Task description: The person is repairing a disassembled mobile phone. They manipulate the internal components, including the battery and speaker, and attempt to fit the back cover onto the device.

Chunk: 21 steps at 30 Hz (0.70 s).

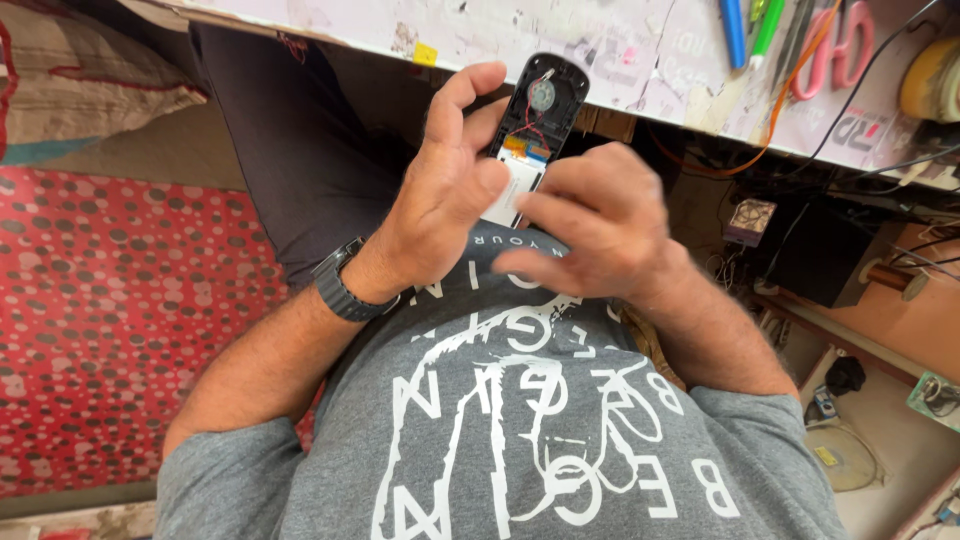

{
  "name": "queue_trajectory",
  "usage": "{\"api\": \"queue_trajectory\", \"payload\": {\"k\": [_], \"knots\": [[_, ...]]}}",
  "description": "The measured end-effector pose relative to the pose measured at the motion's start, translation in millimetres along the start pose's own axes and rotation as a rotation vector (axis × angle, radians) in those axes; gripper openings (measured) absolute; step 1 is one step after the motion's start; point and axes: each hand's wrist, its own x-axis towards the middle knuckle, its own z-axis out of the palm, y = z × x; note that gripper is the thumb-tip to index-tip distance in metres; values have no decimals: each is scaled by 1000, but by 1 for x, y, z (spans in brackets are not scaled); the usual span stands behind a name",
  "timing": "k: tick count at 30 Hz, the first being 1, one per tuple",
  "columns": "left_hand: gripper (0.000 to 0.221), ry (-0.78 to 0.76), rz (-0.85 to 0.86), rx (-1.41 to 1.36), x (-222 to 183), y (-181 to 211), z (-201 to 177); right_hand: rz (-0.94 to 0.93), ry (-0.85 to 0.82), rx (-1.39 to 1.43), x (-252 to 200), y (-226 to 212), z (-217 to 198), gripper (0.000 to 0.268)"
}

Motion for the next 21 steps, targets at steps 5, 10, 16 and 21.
{"api": "queue_trajectory", "payload": {"k": [5,10,16,21], "knots": [[65,90,-141,76,0,6,5,312,28,-3,4,18,-30,25],[57,104,-164,117,1,12,8,342,-153,78,16,31,-43,26],[51,109,-224,44,-1,13,6,291,-326,75,39,30,-46,31],[44,125,-242,29,-3,9,7,169,-373,-12,45,31,-42,33]]}}
